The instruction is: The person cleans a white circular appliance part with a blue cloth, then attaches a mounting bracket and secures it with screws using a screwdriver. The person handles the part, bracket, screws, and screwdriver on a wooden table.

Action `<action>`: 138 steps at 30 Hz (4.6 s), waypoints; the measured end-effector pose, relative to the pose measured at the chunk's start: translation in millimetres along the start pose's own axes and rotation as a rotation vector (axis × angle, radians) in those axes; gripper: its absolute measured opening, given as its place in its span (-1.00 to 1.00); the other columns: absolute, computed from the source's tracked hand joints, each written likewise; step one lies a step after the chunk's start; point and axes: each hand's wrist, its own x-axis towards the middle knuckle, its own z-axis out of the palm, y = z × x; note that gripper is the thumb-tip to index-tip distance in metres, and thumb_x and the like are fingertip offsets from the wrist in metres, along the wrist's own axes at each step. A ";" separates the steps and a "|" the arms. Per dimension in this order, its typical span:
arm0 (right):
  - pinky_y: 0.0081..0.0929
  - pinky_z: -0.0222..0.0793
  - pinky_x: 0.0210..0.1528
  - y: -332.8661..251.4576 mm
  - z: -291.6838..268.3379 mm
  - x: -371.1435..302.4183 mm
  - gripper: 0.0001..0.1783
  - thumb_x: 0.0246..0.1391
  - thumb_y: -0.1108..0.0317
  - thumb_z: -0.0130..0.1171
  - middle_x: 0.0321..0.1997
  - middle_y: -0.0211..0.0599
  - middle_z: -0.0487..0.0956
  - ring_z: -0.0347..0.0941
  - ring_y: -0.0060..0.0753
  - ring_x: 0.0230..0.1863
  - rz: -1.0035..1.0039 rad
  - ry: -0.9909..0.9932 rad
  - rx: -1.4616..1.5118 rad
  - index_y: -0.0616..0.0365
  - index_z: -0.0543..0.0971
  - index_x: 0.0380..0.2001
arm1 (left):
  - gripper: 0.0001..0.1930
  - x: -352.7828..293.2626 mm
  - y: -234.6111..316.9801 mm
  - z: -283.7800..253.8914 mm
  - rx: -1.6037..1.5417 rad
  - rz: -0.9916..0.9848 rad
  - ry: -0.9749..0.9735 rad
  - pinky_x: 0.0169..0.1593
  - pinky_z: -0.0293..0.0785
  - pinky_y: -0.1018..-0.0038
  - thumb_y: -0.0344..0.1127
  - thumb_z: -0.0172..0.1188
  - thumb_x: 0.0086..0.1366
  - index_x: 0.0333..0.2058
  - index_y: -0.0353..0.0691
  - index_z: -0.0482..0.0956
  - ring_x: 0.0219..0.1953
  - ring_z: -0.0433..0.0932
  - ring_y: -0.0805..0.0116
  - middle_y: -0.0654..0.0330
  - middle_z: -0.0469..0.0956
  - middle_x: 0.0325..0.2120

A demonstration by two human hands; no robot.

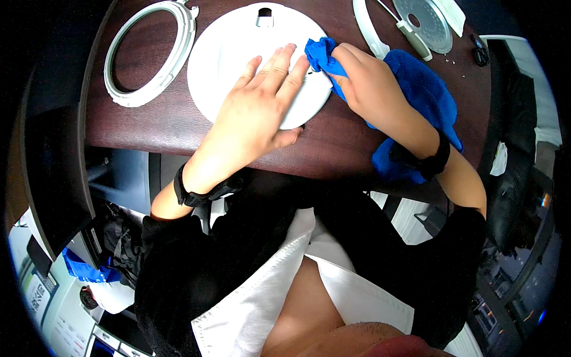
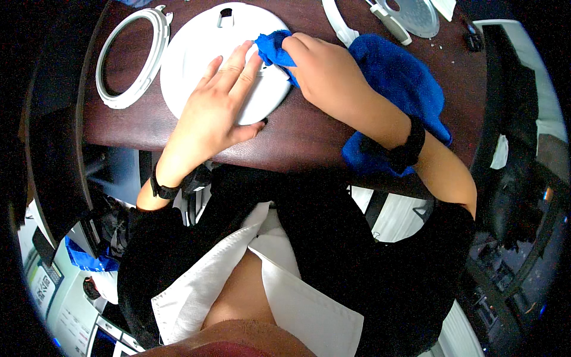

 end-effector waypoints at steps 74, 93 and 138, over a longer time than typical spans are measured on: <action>-0.12 0.29 0.22 103.9 -96.3 -100.7 -0.51 0.03 0.23 0.31 0.14 -0.18 0.45 0.37 -0.12 0.18 -0.106 -0.137 -0.579 0.00 0.47 0.05 | 0.10 3.5 3.2 6.4 -0.015 -0.012 0.125 0.33 0.17 0.16 -0.20 0.41 -0.23 0.32 -0.34 0.06 0.27 0.32 0.13 -0.12 0.24 0.26; -0.04 0.32 0.19 24.7 -222.2 -105.7 -0.41 0.22 -0.04 0.01 0.19 -0.04 0.40 0.34 -0.04 0.21 0.801 0.486 0.217 -0.08 0.36 0.26 | 0.07 -1.6 -1.0 6.9 -0.026 -0.005 0.132 0.35 0.14 0.20 -0.13 0.42 -0.19 0.30 -0.35 0.09 0.26 0.33 0.10 -0.13 0.23 0.26; -0.11 0.42 -0.27 17.4 -8.7 10.7 -0.75 0.17 0.21 0.09 -0.34 0.04 0.57 0.52 0.11 -0.30 0.016 -0.172 0.160 0.16 0.52 -0.20 | 0.03 0.3 2.5 6.0 0.004 -0.001 0.120 0.30 0.21 0.17 -0.13 0.45 -0.20 0.32 0.03 0.17 0.20 0.40 0.08 -0.15 0.24 0.24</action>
